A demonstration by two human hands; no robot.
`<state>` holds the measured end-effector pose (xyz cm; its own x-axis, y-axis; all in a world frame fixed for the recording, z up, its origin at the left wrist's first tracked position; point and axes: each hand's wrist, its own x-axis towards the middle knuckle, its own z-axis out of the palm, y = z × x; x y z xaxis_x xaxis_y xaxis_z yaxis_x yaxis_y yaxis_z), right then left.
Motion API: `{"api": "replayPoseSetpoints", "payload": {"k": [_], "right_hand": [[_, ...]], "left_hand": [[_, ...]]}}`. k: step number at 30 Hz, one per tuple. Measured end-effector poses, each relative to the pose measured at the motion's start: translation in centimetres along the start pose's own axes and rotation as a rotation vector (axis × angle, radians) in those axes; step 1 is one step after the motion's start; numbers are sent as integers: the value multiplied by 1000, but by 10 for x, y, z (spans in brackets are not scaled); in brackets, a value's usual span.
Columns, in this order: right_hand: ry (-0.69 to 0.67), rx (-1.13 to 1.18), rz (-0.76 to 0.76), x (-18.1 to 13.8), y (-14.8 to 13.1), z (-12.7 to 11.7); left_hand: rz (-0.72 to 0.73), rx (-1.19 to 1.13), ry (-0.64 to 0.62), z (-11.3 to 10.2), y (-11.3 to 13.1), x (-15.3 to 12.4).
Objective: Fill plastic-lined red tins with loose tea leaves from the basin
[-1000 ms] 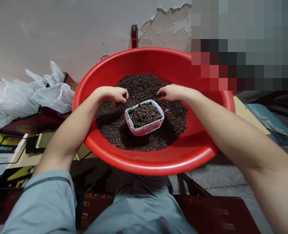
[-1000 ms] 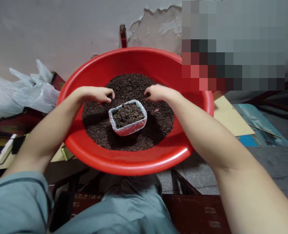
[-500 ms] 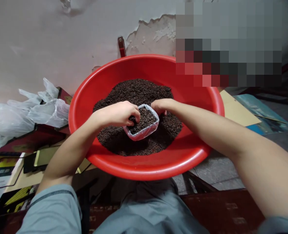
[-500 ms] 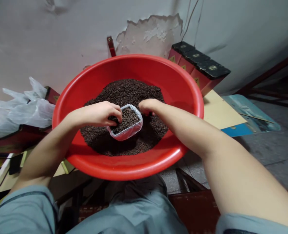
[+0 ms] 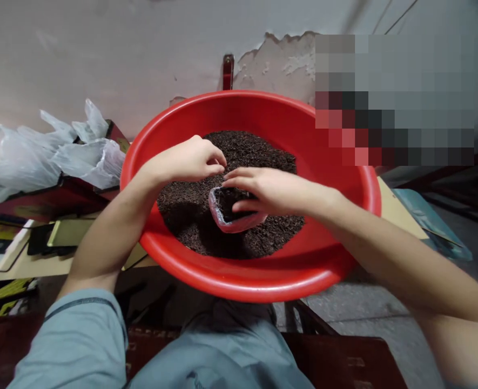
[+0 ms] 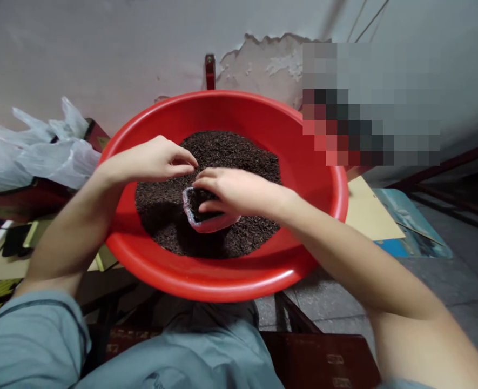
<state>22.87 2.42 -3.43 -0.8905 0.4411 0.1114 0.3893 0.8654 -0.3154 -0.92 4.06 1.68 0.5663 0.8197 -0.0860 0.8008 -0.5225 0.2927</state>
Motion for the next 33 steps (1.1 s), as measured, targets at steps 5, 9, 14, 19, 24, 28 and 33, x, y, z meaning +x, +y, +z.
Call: {"api": "replayPoseSetpoints", "payload": {"k": [5, 9, 14, 19, 24, 28, 33], "right_hand": [[-136, -131, -227, -15, -1, 39], [-126, -208, -188, -20, 2, 47], [-159, -199, -117, -20, -3, 47], [-186, -171, -77, -31, -2, 38], [-69, -181, 19, -52, -3, 22], [-110, -162, 119, -60, -6, 34], [-112, -191, 77, -44, -5, 47]], "left_hand": [[-159, 187, -189, 25, 1, -26], [-213, 145, -299, 43, 3, -44], [-193, 64, -342, 58, 15, -52], [-254, -46, -223, 83, 37, -45], [-229, -47, -175, 82, 34, -29], [-98, -94, -230, 70, 12, -15], [2, -78, -235, 70, -5, -9]]}}
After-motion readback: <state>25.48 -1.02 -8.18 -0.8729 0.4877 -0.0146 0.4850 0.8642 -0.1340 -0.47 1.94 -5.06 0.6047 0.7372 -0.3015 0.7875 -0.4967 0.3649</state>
